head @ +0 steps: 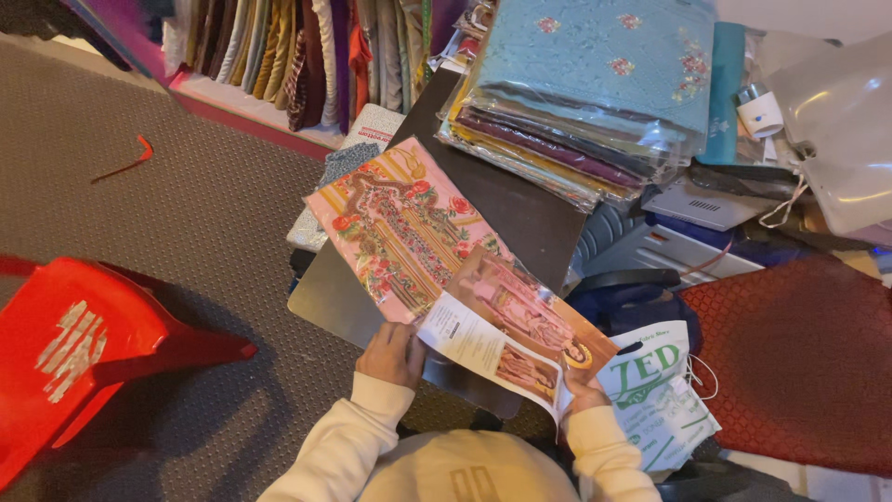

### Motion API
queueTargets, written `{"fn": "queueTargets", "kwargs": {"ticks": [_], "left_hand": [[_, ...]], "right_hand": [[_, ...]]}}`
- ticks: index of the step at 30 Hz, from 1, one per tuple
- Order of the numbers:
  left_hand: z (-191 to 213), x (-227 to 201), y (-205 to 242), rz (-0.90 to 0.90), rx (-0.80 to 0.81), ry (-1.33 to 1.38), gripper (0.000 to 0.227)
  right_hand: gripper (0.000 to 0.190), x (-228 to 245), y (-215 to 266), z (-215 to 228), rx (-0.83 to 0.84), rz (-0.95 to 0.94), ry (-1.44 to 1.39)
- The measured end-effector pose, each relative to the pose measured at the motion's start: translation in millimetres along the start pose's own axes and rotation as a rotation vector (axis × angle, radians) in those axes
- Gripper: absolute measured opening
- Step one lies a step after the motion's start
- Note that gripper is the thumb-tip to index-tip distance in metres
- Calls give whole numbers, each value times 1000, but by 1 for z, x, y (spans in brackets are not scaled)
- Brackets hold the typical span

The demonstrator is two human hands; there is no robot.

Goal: The person folds a pink floral garment on a table and places it into a clear plastic bag. They then insert a white paper sheet and a printed brochure into the bag before finishing the packaging.

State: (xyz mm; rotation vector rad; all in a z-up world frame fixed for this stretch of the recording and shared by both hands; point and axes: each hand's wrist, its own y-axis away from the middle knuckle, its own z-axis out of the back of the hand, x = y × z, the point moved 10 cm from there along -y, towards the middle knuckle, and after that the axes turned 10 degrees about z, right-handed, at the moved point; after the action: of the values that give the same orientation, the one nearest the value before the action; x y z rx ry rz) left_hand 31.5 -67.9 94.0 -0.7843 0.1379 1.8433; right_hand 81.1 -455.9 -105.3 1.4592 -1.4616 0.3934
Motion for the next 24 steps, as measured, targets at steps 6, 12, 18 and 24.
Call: {"fn": "queueTargets", "kwargs": {"ticks": [6,12,18,24], "left_hand": [[27,-18,6,-82,-194,-107,10],[31,-34,13,-245,-314,-202,19],[0,-18,20,-243,-157,-125,18],[-21,8,27,-130,-60,-136,16]], "right_hand": [[51,-73,-27,121,-244,3,148],[52,-89,-29,66,227,-21,918],[32,-20,81,-97,51,-325,146],[13,-65,25,-133,30,-245,294]]}}
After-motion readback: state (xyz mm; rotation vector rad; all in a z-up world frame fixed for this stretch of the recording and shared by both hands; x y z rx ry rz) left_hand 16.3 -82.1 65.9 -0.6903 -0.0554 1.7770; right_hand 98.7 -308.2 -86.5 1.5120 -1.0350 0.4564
